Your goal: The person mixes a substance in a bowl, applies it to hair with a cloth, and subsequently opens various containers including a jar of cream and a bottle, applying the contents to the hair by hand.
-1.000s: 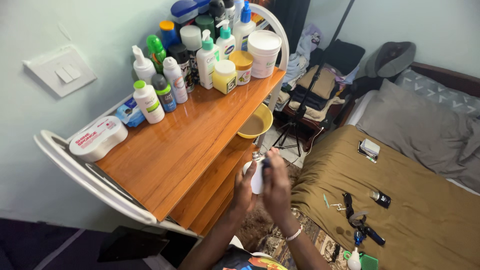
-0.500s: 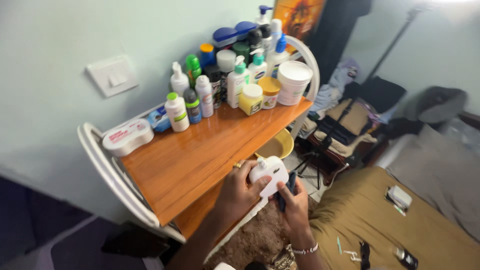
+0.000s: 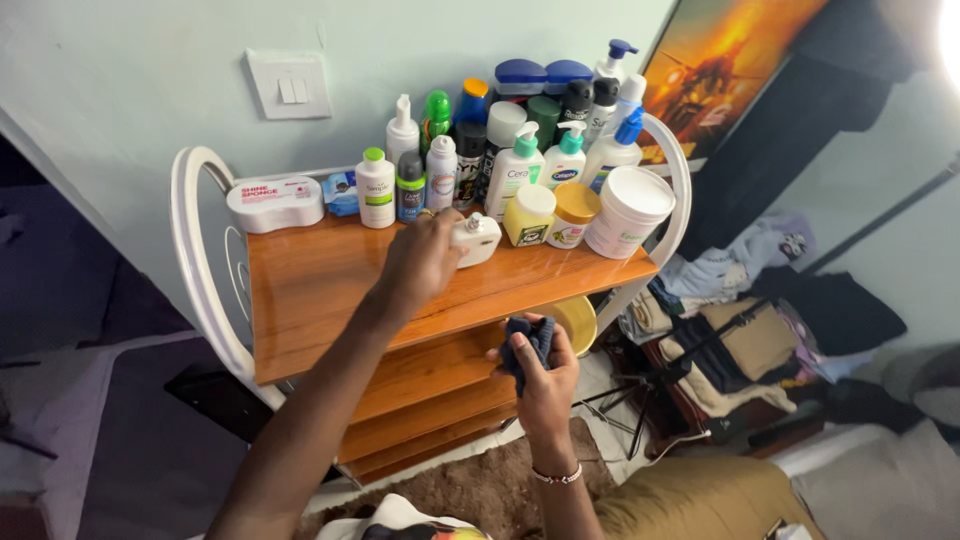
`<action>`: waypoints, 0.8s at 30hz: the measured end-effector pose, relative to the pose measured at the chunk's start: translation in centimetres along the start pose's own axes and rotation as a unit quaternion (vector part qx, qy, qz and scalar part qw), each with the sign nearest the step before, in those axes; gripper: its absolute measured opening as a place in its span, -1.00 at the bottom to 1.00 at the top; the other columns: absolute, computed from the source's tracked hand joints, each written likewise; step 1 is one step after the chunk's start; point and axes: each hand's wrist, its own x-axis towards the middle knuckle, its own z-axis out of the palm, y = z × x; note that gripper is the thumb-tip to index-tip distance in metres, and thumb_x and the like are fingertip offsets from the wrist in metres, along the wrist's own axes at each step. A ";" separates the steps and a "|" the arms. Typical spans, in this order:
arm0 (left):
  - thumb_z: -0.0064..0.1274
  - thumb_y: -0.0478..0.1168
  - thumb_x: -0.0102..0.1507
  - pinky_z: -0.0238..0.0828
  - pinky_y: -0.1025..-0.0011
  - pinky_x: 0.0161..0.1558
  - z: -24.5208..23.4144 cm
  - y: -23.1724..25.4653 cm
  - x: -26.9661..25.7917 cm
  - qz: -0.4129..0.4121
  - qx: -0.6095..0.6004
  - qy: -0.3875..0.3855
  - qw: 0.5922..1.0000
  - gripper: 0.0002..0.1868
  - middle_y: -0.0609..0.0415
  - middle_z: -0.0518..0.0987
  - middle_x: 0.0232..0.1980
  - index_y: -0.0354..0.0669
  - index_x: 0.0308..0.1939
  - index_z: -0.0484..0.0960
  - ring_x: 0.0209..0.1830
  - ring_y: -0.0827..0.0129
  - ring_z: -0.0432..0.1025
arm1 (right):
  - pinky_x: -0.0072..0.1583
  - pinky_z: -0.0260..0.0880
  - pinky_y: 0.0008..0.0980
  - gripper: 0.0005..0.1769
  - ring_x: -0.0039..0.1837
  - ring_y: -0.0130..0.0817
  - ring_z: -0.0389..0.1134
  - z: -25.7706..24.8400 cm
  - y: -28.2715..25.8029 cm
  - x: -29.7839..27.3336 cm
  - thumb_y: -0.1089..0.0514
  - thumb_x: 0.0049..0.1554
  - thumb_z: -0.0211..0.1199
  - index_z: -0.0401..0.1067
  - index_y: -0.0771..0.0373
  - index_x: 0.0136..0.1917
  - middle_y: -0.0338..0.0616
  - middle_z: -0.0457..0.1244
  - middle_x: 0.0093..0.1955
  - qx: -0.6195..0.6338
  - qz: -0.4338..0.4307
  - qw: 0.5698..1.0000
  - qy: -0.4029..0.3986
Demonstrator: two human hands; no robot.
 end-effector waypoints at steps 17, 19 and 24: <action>0.37 -0.27 0.15 0.50 0.11 -0.22 3.5 -4.4 2.8 -0.043 0.028 0.111 0.993 -0.73 -0.28 0.65 -0.30 -0.41 -0.22 0.65 -0.24 -0.06 0.59 | -0.22 0.50 -0.36 -0.75 -0.16 -0.26 0.47 -2.0 1.4 1.1 0.33 0.21 0.26 0.37 0.43 0.14 0.03 0.35 -0.02 0.008 0.059 0.991 -0.120; 0.35 -0.27 0.17 0.52 0.13 -0.24 3.6 -4.6 3.0 -0.046 0.027 0.108 0.993 -0.75 -0.27 0.65 -0.31 -0.41 -0.24 0.64 -0.27 -0.04 0.61 | -0.23 0.50 -0.36 -0.76 -0.16 -0.26 0.48 -2.1 1.6 1.2 0.33 0.20 0.26 0.37 0.43 0.14 0.04 0.36 -0.02 0.011 0.066 0.990 -0.122; 0.37 -0.26 0.18 0.53 0.14 -0.26 3.1 -4.3 3.2 -0.027 0.016 0.098 0.995 -0.73 -0.28 0.65 -0.35 -0.44 -0.30 0.64 -0.29 -0.03 0.61 | -0.24 0.50 -0.36 -0.76 -0.17 -0.26 0.48 -2.2 1.6 1.3 0.33 0.19 0.26 0.37 0.42 0.13 0.03 0.36 -0.04 0.016 0.077 0.989 -0.121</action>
